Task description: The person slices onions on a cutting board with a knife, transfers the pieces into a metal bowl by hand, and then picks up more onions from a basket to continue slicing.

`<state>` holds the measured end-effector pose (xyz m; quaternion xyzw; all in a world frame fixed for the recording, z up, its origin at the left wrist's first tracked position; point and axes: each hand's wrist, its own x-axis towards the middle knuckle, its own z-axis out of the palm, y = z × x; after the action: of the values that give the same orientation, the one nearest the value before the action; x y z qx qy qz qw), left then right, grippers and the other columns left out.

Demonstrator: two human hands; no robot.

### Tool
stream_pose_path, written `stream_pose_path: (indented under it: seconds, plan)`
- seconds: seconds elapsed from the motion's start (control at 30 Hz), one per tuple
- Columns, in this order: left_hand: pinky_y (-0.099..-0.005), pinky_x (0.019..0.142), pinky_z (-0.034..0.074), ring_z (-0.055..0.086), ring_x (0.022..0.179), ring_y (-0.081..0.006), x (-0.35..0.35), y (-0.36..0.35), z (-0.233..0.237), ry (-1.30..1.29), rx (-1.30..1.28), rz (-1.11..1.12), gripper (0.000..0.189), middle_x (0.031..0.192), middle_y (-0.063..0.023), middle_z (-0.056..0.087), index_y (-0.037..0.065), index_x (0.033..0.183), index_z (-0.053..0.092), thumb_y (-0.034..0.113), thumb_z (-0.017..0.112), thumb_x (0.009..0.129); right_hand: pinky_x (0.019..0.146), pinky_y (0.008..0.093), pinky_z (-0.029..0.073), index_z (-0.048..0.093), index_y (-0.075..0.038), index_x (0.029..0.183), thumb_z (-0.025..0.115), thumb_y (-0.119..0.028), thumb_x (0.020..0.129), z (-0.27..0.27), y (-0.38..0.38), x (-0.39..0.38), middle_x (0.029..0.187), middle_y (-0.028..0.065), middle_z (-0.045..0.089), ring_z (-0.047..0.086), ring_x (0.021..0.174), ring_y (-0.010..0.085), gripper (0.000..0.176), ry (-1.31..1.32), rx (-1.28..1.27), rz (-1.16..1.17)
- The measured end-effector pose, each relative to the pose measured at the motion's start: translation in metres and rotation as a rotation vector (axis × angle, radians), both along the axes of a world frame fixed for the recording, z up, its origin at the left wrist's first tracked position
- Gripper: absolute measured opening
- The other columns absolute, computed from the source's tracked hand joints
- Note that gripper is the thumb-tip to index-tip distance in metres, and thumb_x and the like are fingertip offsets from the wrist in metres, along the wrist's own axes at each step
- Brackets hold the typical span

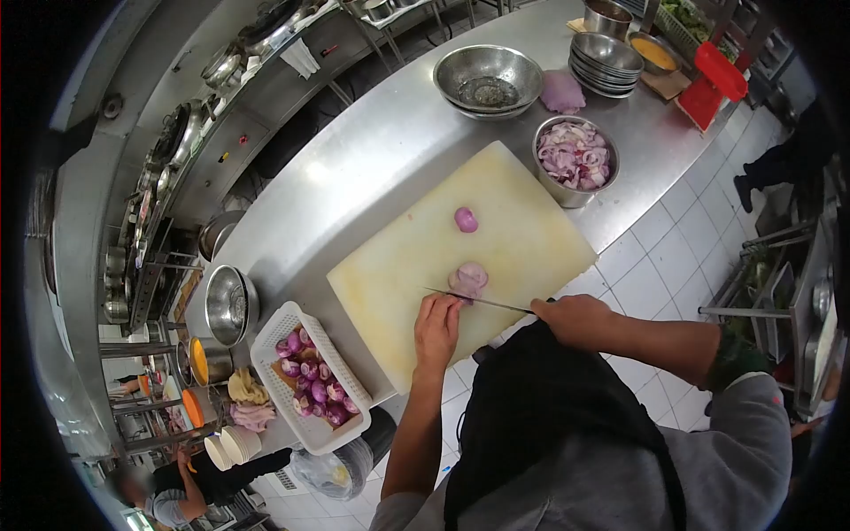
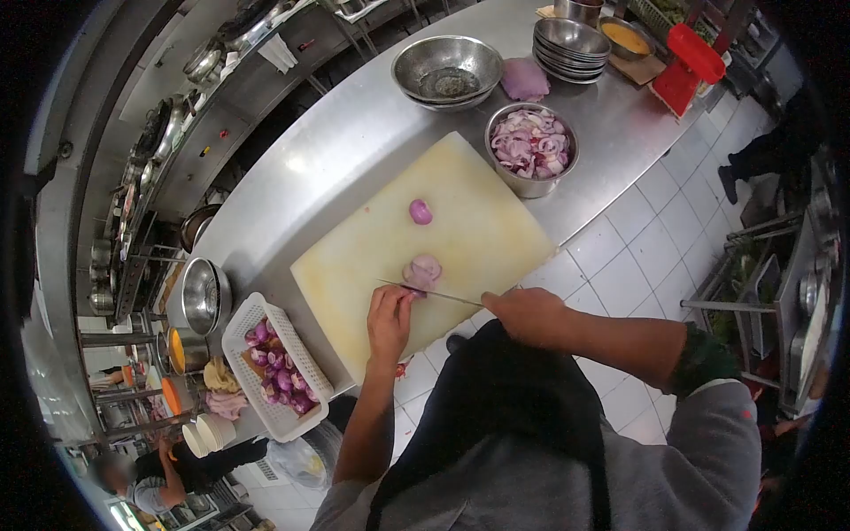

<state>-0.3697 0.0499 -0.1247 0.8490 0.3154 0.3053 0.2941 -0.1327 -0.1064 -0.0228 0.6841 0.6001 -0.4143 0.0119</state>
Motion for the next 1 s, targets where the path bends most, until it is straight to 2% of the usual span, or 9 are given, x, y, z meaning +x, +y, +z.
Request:
stream_pose_path:
  seconds: [0.13,0.23,0.33,0.43,0.6,0.7,0.83,0.93,1.0]
  plan:
    - [-0.04,0.08,0.056,0.067,0.093,-0.034,-0.003,0.001,0.003,0.007,0.035,-0.029,0.009,0.102,-0.0172,0.068,0.0,0.101,0.069,0.001,0.072,0.092,0.082,0.0558,0.056,0.051,-0.004,0.128,0.052,-0.006,0.096,-0.001,0.004,-0.001,0.094,0.0261,0.07,0.071,0.094,0.0452,0.033,0.021,0.107,0.002]
    - [-0.0399,0.08,0.056,0.068,0.092,-0.0339,-0.004,-0.002,0.003,-0.007,0.019,-0.004,0.009,0.101,-0.0171,0.068,0.0,0.101,0.068,0.0,0.07,0.093,0.082,0.0557,0.056,0.051,-0.004,0.128,0.05,-0.005,0.096,0.043,0.004,-0.003,0.094,0.0263,0.07,0.071,0.094,0.0456,0.033,0.005,-0.052,-0.003]
    - [-0.0404,0.08,0.056,0.069,0.091,-0.0338,-0.002,-0.001,0.004,-0.02,0.032,-0.009,0.009,0.101,-0.0167,0.068,0.0,0.101,0.068,-0.003,0.069,0.092,0.083,0.0558,0.056,0.051,-0.003,0.128,0.05,-0.004,0.095,0.006,-0.004,-0.007,0.093,0.0265,0.07,0.071,0.095,0.0457,0.033,-0.001,-0.034,-0.035]
    - [-0.0404,0.08,0.056,0.068,0.091,-0.0345,-0.002,0.001,0.005,-0.028,0.051,-0.01,0.008,0.101,-0.0178,0.068,-0.001,0.1,0.067,-0.003,0.069,0.092,0.083,0.0552,0.056,0.051,-0.002,0.132,0.051,-0.004,0.095,-0.015,0.003,-0.005,0.095,0.027,0.071,0.071,0.095,0.0454,0.037,0.031,0.102,0.002]
    - [-0.0401,0.08,0.055,0.068,0.091,-0.0361,-0.004,-0.001,0.004,-0.035,0.052,0.003,0.008,0.1,-0.0194,0.068,-0.001,0.1,0.068,-0.001,0.07,0.092,0.08,0.0553,0.057,0.049,-0.001,0.137,0.051,-0.004,0.094,0.038,-0.001,-0.005,0.095,0.0273,0.071,0.072,0.091,0.0447,0.043,-0.002,-0.069,0.011]
    - [-0.0402,0.08,0.055,0.068,0.09,-0.0369,-0.005,0.0,0.002,-0.024,0.052,-0.005,0.009,0.1,-0.0195,0.068,-0.001,0.1,0.067,-0.002,0.07,0.092,0.079,0.0556,0.057,0.049,-0.001,0.138,0.051,-0.004,0.095,0.044,-0.004,-0.006,0.095,0.0269,0.071,0.073,0.09,0.0445,0.043,-0.037,-0.118,0.01]
    - [-0.04,0.079,0.056,0.069,0.09,-0.0355,-0.005,0.001,-0.002,-0.035,0.051,-0.005,0.009,0.099,-0.0187,0.069,-0.001,0.1,0.067,-0.003,0.069,0.091,0.079,0.0563,0.057,0.049,-0.001,0.135,0.051,-0.005,0.095,0.022,-0.009,-0.011,0.095,0.0272,0.071,0.072,0.09,0.0453,0.041,-0.016,-0.08,-0.021]
    - [-0.0392,0.08,0.056,0.069,0.091,-0.0344,-0.003,0.002,-0.001,-0.06,0.033,-0.01,0.01,0.1,-0.0181,0.069,-0.001,0.1,0.067,-0.003,0.069,0.091,0.079,0.0567,0.057,0.051,-0.001,0.13,0.051,-0.005,0.095,-0.025,-0.007,-0.017,0.095,0.0279,0.071,0.072,0.09,0.046,0.036,0.036,0.081,-0.044]
    - [-0.0387,0.081,0.057,0.07,0.091,-0.0338,-0.005,0.001,-0.002,-0.061,0.029,-0.006,0.011,0.101,-0.0179,0.07,-0.001,0.101,0.068,-0.004,0.069,0.09,0.076,0.0556,0.056,0.049,0.0,0.126,0.053,-0.005,0.093,-0.017,-0.003,-0.015,0.09,0.0262,0.07,0.072,0.087,0.045,0.034,0.014,0.093,-0.049]
